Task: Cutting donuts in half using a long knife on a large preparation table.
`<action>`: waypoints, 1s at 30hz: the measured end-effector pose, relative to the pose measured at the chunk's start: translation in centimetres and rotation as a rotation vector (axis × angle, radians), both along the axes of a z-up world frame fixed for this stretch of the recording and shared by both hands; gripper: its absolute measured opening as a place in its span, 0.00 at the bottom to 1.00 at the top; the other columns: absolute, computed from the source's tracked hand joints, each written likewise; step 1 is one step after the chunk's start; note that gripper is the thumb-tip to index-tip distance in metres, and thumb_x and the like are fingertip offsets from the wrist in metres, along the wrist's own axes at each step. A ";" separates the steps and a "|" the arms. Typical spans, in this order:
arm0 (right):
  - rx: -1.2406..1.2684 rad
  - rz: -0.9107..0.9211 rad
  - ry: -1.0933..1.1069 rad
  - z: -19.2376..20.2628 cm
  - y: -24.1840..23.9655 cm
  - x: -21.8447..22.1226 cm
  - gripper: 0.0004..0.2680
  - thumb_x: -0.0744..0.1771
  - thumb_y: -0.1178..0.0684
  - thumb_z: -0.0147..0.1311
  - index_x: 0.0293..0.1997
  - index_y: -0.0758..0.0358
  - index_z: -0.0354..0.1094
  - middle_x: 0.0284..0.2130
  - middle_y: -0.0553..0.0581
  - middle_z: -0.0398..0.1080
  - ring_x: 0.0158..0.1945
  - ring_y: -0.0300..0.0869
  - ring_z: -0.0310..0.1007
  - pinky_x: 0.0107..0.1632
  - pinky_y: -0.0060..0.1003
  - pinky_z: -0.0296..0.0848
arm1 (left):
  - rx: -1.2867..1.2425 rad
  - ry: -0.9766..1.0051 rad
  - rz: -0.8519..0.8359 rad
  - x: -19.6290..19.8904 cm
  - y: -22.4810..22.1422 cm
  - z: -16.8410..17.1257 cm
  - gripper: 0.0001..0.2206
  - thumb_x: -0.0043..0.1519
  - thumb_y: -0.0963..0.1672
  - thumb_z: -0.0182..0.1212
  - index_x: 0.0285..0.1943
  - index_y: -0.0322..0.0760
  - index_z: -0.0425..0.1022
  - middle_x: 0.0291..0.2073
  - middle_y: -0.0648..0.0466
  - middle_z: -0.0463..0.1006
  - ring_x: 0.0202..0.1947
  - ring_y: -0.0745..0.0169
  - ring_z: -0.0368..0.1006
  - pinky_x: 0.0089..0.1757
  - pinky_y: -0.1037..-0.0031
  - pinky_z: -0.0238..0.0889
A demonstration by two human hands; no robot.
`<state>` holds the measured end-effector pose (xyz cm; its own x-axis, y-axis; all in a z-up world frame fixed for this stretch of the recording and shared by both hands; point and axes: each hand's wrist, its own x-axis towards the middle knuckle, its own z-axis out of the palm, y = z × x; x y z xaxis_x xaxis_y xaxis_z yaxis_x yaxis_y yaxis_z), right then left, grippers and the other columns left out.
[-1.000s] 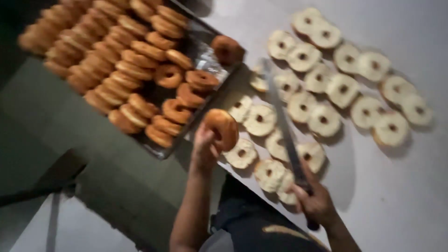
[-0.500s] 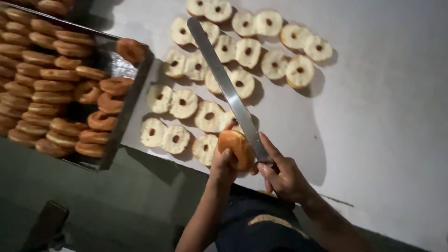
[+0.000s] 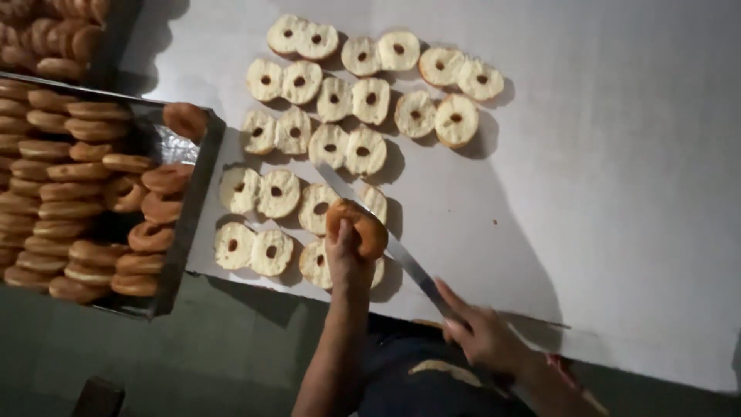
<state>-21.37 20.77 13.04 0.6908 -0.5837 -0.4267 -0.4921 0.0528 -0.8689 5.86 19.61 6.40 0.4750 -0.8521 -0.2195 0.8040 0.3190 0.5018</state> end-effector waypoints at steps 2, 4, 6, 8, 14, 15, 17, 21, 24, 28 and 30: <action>0.053 0.056 0.062 -1.5 1.1 -1.4 0.29 0.67 0.57 0.47 0.78 0.45 0.37 0.27 0.51 0.77 0.24 0.36 0.69 0.34 0.34 0.74 | -0.002 -0.003 0.049 0.8 -0.6 -0.1 0.24 0.62 0.44 0.64 0.67 0.34 0.64 0.50 0.45 0.77 0.48 0.50 0.77 0.46 0.60 0.74; 0.100 -0.034 0.033 -1.6 2.3 -2.0 0.29 0.68 0.56 0.47 0.79 0.44 0.36 0.26 0.53 0.77 0.23 0.35 0.66 0.33 0.33 0.72 | 0.058 -0.074 0.017 0.3 -0.7 -0.6 0.25 0.62 0.42 0.64 0.68 0.30 0.64 0.53 0.44 0.76 0.51 0.49 0.76 0.50 0.60 0.73; 0.133 -0.079 0.014 0.4 1.1 1.3 0.30 0.68 0.57 0.46 0.80 0.43 0.35 0.27 0.53 0.77 0.20 0.35 0.67 0.29 0.33 0.73 | 0.058 -0.097 -0.038 -0.7 -0.5 -0.8 0.25 0.63 0.42 0.64 0.69 0.28 0.64 0.54 0.43 0.76 0.52 0.49 0.76 0.51 0.60 0.73; 0.152 -0.123 -0.010 1.8 -0.6 4.2 0.31 0.67 0.57 0.44 0.81 0.41 0.34 0.27 0.52 0.77 0.17 0.35 0.68 0.25 0.33 0.74 | 0.043 -0.124 -0.092 -1.2 -1.2 0.5 0.26 0.64 0.42 0.65 0.70 0.25 0.64 0.55 0.43 0.76 0.53 0.49 0.76 0.53 0.61 0.73; 0.078 -0.113 -0.034 2.0 -1.3 7.4 0.28 0.68 0.56 0.45 0.79 0.43 0.36 0.26 0.54 0.76 0.16 0.34 0.65 0.24 0.32 0.73 | -0.024 -0.103 -0.057 2.1 -1.6 0.1 0.24 0.62 0.44 0.63 0.66 0.33 0.65 0.52 0.46 0.77 0.51 0.52 0.76 0.51 0.63 0.73; 0.115 -0.070 0.015 1.4 -1.0 6.6 0.30 0.67 0.56 0.44 0.80 0.41 0.34 0.26 0.52 0.76 0.16 0.34 0.66 0.23 0.32 0.74 | -0.025 -0.071 -0.039 2.7 -1.7 -1.3 0.21 0.65 0.44 0.62 0.65 0.30 0.66 0.50 0.44 0.77 0.49 0.51 0.76 0.49 0.62 0.73; 0.163 -0.014 0.068 -0.6 0.4 4.4 0.32 0.67 0.56 0.44 0.81 0.38 0.32 0.27 0.51 0.76 0.16 0.34 0.66 0.22 0.33 0.76 | -0.014 -0.036 -0.008 3.2 -1.3 -2.8 0.19 0.69 0.45 0.61 0.64 0.28 0.67 0.48 0.43 0.78 0.47 0.49 0.77 0.47 0.61 0.74; 0.061 -0.017 -0.047 -0.7 1.0 3.9 0.29 0.69 0.57 0.46 0.81 0.43 0.36 0.26 0.53 0.75 0.22 0.35 0.70 0.30 0.33 0.75 | 0.051 0.042 0.081 1.4 -1.6 -2.1 0.19 0.70 0.47 0.58 0.65 0.31 0.67 0.49 0.46 0.77 0.47 0.53 0.76 0.47 0.65 0.72; 0.130 -0.084 -0.005 0.8 -0.8 7.4 0.29 0.68 0.57 0.44 0.80 0.42 0.34 0.26 0.52 0.75 0.18 0.37 0.66 0.26 0.34 0.73 | 0.101 0.067 0.085 -0.1 -2.3 -0.4 0.20 0.69 0.48 0.57 0.66 0.34 0.67 0.51 0.48 0.77 0.50 0.55 0.75 0.50 0.67 0.71; -0.223 -0.039 -0.203 -0.4 -2.3 8.9 0.28 0.69 0.59 0.46 0.81 0.48 0.39 0.26 0.52 0.75 0.26 0.36 0.72 0.36 0.33 0.76 | 0.105 0.050 0.085 0.0 -2.7 0.1 0.21 0.69 0.48 0.56 0.67 0.35 0.65 0.53 0.48 0.76 0.52 0.55 0.74 0.52 0.67 0.70; -0.120 -0.018 -0.069 -0.5 -1.3 7.1 0.29 0.69 0.58 0.46 0.80 0.46 0.36 0.24 0.53 0.73 0.23 0.37 0.70 0.33 0.35 0.75 | 0.073 0.053 0.081 0.3 -2.6 -1.3 0.21 0.70 0.48 0.56 0.68 0.34 0.64 0.53 0.48 0.76 0.51 0.55 0.74 0.51 0.66 0.70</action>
